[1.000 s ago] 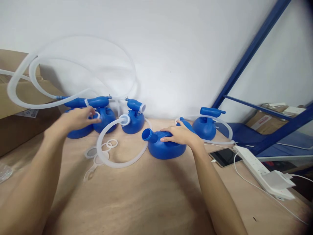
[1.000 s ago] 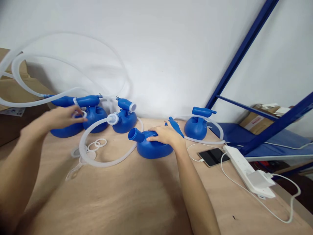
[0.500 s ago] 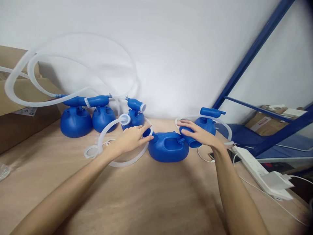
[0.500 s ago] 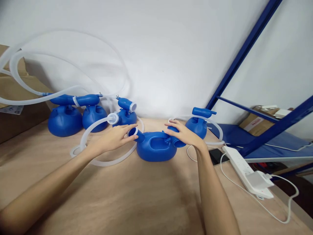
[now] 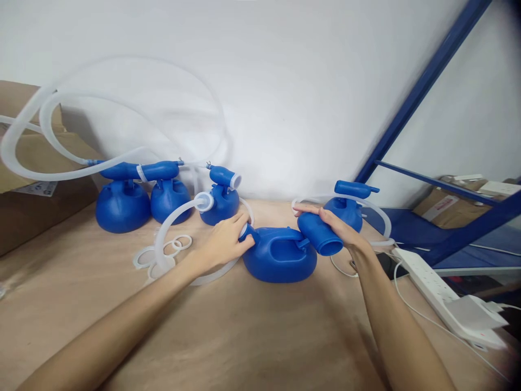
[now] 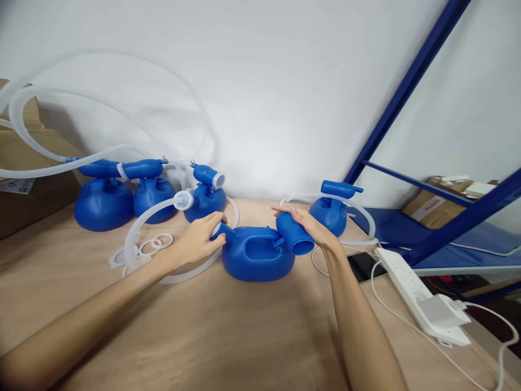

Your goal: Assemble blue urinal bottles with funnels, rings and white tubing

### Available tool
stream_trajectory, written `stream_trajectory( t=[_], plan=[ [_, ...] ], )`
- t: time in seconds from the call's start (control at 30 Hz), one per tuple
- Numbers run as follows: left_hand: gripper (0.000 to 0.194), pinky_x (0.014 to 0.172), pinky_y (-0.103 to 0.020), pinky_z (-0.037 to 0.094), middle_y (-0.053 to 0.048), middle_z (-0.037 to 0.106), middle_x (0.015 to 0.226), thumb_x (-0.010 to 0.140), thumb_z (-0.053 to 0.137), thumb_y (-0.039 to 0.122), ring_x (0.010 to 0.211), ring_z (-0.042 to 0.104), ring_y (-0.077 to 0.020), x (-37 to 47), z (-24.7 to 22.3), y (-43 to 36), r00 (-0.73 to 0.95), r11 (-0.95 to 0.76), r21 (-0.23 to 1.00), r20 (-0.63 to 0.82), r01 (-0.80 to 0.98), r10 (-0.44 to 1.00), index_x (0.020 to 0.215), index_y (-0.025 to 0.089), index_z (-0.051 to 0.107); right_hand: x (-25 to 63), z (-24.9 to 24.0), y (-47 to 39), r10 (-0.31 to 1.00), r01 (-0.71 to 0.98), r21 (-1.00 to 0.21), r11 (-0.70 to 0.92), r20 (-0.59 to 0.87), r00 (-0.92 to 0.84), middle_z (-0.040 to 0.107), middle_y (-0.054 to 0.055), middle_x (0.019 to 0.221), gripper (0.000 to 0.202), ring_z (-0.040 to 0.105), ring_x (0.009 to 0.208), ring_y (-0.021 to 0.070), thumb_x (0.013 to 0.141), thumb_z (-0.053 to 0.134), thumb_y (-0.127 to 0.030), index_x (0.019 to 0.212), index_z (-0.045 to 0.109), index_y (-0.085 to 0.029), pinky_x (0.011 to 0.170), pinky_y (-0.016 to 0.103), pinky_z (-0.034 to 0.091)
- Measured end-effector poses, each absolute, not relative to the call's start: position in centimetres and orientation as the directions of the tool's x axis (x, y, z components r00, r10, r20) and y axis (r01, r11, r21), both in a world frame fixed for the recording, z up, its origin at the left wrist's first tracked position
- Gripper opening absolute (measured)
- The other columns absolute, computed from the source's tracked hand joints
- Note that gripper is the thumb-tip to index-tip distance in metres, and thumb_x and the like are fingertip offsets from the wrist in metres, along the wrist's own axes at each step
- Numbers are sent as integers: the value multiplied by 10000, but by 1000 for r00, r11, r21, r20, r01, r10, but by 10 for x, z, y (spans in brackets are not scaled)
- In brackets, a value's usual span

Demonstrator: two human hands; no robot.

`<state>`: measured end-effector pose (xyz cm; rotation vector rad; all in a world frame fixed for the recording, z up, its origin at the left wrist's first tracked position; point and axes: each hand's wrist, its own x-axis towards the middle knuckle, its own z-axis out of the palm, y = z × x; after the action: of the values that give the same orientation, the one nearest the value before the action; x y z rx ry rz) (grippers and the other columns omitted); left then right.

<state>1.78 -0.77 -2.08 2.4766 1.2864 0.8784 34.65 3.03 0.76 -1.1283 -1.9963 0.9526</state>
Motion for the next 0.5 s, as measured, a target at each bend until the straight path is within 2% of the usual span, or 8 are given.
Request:
stream_trajectory(
  t=[0.07,0.17,0.33,0.43,0.5],
  plan=[
    [272,960,-425,539,-94,700,1124,866,549,266,1054,683,-278,25,-33,-4,404,-645,481,515,594,756,1129,209,594,344,5,32,902,357,-880,314,160,-400,727,112,1243,622,666,1195,365,953,467,-734,1185,763,-239,1097,533,503],
    [347,1047,-451,528,-125,685,1275,880,629,312,1185,664,-289,29,-44,2,413,-724,472,605,503,681,1209,212,580,340,7,33,909,326,-896,300,166,-382,738,113,1096,541,702,1000,343,922,538,-685,995,785,-210,957,488,563],
    [337,1183,-502,451,-179,541,1555,947,605,281,1418,550,-308,25,-51,7,474,-814,384,671,436,570,1274,203,585,330,13,36,909,357,-875,328,190,-370,727,104,1041,526,688,987,320,943,474,-646,932,771,-211,940,453,562],
    [311,1212,-499,425,-195,519,1581,962,590,274,1476,496,-310,22,-53,8,504,-859,336,704,386,501,1259,185,610,326,12,38,917,362,-888,283,140,-374,732,108,991,539,704,969,316,955,430,-633,937,758,-205,918,468,580],
    [316,1193,-490,447,-184,541,1569,946,599,276,1447,534,-310,20,-54,11,520,-865,354,694,357,498,1248,192,635,326,11,39,920,359,-895,264,122,-372,737,108,985,529,716,965,317,962,424,-610,958,756,-197,920,481,588]
  ],
)
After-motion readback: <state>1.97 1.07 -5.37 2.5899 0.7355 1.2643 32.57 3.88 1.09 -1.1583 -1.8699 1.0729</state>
